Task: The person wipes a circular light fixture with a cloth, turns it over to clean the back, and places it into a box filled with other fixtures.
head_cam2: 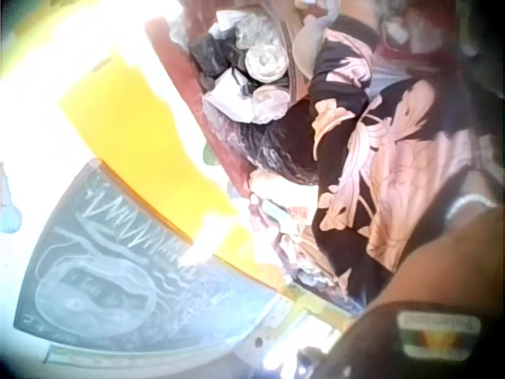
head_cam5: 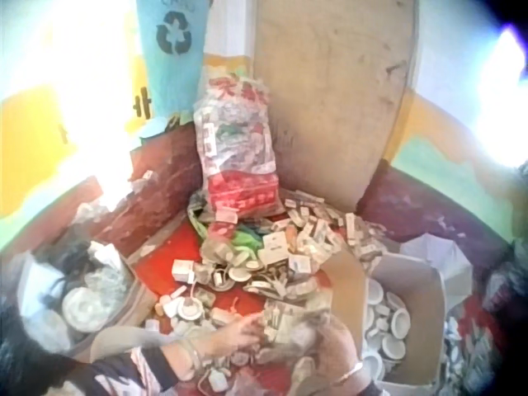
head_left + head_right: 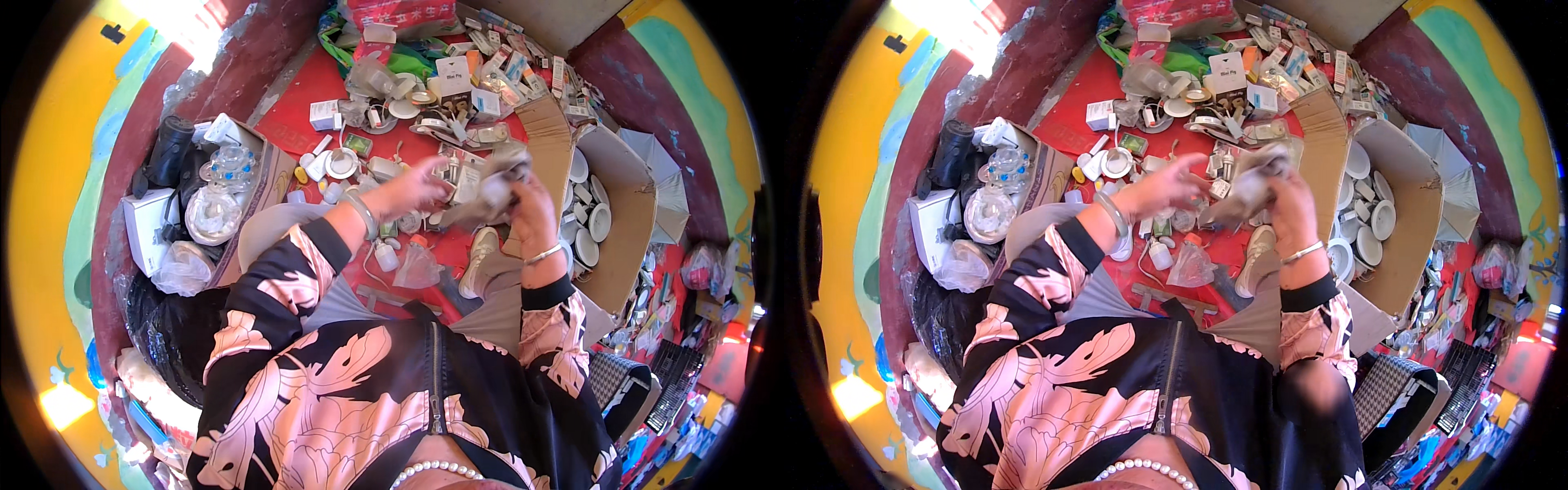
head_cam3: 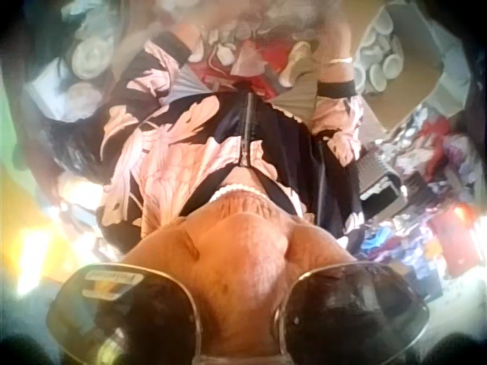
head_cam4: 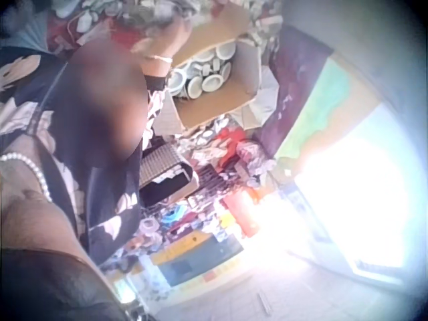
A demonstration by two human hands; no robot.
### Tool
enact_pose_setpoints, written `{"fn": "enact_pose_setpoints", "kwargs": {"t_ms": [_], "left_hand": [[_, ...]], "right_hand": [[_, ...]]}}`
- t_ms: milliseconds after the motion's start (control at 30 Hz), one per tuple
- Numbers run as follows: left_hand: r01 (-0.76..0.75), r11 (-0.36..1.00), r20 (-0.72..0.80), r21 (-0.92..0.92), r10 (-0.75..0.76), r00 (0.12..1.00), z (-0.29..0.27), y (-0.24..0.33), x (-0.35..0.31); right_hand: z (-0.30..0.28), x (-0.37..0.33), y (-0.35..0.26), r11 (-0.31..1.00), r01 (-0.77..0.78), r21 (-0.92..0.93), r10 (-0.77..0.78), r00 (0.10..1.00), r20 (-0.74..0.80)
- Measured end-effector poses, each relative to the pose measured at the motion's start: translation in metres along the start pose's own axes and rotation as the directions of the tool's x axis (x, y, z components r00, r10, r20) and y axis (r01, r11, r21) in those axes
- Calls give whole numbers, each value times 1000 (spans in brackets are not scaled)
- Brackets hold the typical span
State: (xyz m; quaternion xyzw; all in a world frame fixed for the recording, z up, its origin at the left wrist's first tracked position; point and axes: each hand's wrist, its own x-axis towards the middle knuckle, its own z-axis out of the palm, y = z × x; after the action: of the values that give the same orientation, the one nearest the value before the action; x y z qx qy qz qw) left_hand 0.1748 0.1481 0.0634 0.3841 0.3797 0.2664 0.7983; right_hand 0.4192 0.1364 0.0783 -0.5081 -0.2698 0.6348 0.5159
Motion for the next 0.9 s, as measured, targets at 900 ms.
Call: {"fn": "enact_pose_setpoints", "kwargs": {"t_ms": [900], "left_hand": [[396, 161, -422, 904, 181, 888, -203, -110, 299]], "right_hand": [[26, -42, -46, 814, -184, 551, 326, 930, -170]]}}
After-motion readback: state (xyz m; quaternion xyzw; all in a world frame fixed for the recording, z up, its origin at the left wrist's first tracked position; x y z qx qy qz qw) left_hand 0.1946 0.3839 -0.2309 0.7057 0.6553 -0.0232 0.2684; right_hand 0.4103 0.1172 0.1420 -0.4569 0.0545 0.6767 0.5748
